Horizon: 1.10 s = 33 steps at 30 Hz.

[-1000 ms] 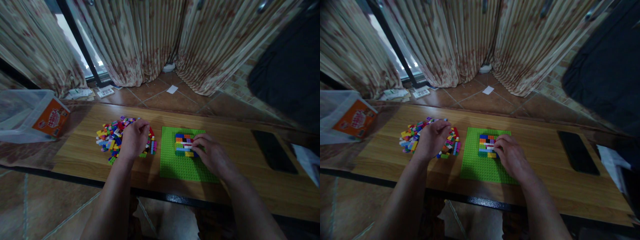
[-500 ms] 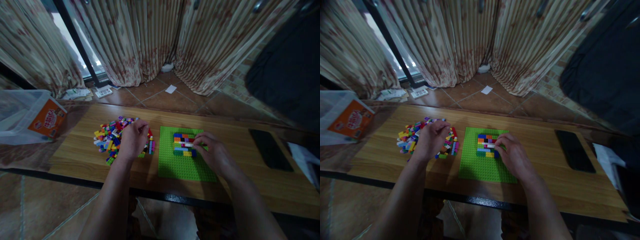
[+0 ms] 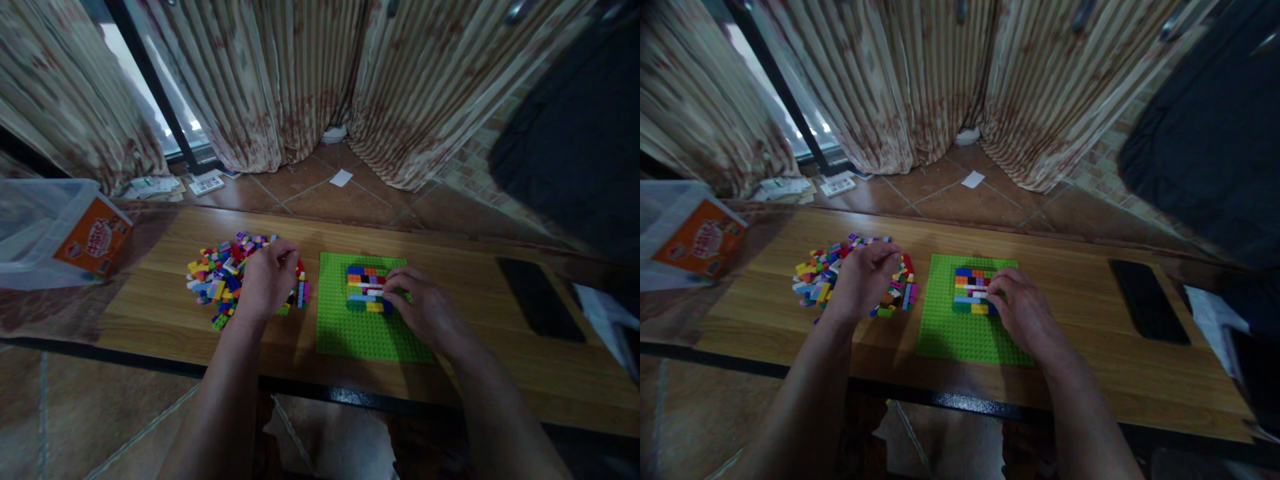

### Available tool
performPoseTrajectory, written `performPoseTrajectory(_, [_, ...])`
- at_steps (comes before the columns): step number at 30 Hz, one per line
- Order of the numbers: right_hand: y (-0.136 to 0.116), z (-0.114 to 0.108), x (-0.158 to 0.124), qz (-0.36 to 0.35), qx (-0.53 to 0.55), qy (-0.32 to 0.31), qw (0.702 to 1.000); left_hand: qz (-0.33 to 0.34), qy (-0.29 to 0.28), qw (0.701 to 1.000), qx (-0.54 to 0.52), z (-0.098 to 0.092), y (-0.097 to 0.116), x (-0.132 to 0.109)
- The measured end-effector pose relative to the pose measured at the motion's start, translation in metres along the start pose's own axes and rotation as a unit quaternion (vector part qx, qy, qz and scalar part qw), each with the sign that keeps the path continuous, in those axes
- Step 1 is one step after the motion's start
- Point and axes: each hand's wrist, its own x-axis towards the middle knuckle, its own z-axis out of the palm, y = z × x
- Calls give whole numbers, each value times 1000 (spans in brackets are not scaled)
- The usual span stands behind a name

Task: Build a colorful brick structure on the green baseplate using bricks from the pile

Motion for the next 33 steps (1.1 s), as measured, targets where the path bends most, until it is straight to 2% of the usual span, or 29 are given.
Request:
performPoseTrajectory(12, [6,5,0,-18,-7,-11,1000,1,-23,999,-24,8,3,-2])
performPoseTrajectory(21, [5,2,-2,14,8,5,1000,1,-29,999,-26,8,1,-2])
performPoseTrajectory(26, [8,-2,-1,71,21,31,997,-1,-19,1000,-21,10,-1,-1])
performPoseTrajectory(30, [11,-4,2,176,8,76,981,4,-19,999,-26,11,-3,-1])
performPoseTrajectory(33, [10,-3,3,226,-8,69,972,7,-17,1000,-23,11,-4,-1])
